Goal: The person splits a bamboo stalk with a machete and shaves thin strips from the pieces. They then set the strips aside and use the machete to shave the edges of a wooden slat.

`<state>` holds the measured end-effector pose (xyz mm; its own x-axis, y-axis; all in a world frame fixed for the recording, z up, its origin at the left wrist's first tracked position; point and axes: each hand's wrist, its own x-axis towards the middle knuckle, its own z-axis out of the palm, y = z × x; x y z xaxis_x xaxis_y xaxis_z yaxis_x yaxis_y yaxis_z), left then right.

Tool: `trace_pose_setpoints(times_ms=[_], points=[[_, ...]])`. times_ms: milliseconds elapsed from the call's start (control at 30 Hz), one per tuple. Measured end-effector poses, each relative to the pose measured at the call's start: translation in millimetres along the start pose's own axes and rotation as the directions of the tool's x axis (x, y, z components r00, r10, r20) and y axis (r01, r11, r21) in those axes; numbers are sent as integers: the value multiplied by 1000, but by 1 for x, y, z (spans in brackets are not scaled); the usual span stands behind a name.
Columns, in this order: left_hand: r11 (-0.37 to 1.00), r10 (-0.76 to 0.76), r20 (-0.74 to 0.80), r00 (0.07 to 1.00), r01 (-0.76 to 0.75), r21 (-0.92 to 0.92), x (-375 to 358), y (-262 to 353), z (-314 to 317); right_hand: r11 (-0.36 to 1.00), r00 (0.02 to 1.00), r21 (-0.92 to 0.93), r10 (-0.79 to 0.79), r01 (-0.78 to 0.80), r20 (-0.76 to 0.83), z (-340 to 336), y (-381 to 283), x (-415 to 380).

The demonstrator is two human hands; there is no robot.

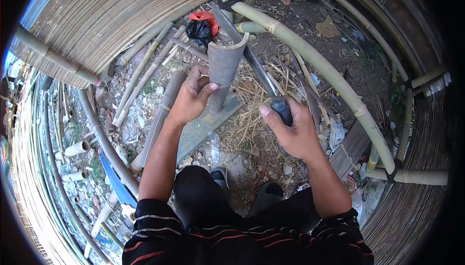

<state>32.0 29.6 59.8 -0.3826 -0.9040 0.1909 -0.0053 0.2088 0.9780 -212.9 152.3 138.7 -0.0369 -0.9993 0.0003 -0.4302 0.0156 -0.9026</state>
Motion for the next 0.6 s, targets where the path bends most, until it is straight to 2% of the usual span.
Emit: trace_pose_setpoints(times_ms=[33, 67, 100, 133, 200, 233, 267, 367, 433, 600], points=[[1000, -1, -3, 1000, 1, 8, -7, -7, 2, 1000, 1000, -13, -5, 6, 24, 0, -7, -2], [967, 157, -42, 987, -145, 208, -15, -16, 3, 1000, 999, -2, -6, 6, 31, 4, -14, -6], [875, 311, -46, 949, -267, 404, -24, -20, 4, 999, 998, 30, -37, 35, 47, 9, -20, -10], [873, 304, -50, 952, -257, 414, -32, -14, 9, 996, 996, 60, -71, 67, 61, 14, -27, -13], [925, 242, -72, 968, -208, 319, -43, 0, 20, 995, 989, 74, -71, 62, 127, 22, -33, -20], [892, 256, -82, 963, -203, 404, -44, 0, 20, 988, 992, 140, -73, 58, 106, 27, -30, -23], [893, 252, -89, 964, -195, 406, -46, -1, 15, 978, 994, 203, -71, 53, 84, 30, -28, -24], [985, 25, -146, 989, 1, 172, -57, -5, 2, 949, 997, 316, -29, 7, 65, 23, -31, -30], [989, 21, -158, 987, 2, 149, -58, -9, 0, 910, 998, 412, -58, 38, 38, 17, -34, -34], [986, 8, -145, 989, 16, 163, -56, -5, 9, 945, 986, 308, -143, 111, 83, 14, -48, -44]])
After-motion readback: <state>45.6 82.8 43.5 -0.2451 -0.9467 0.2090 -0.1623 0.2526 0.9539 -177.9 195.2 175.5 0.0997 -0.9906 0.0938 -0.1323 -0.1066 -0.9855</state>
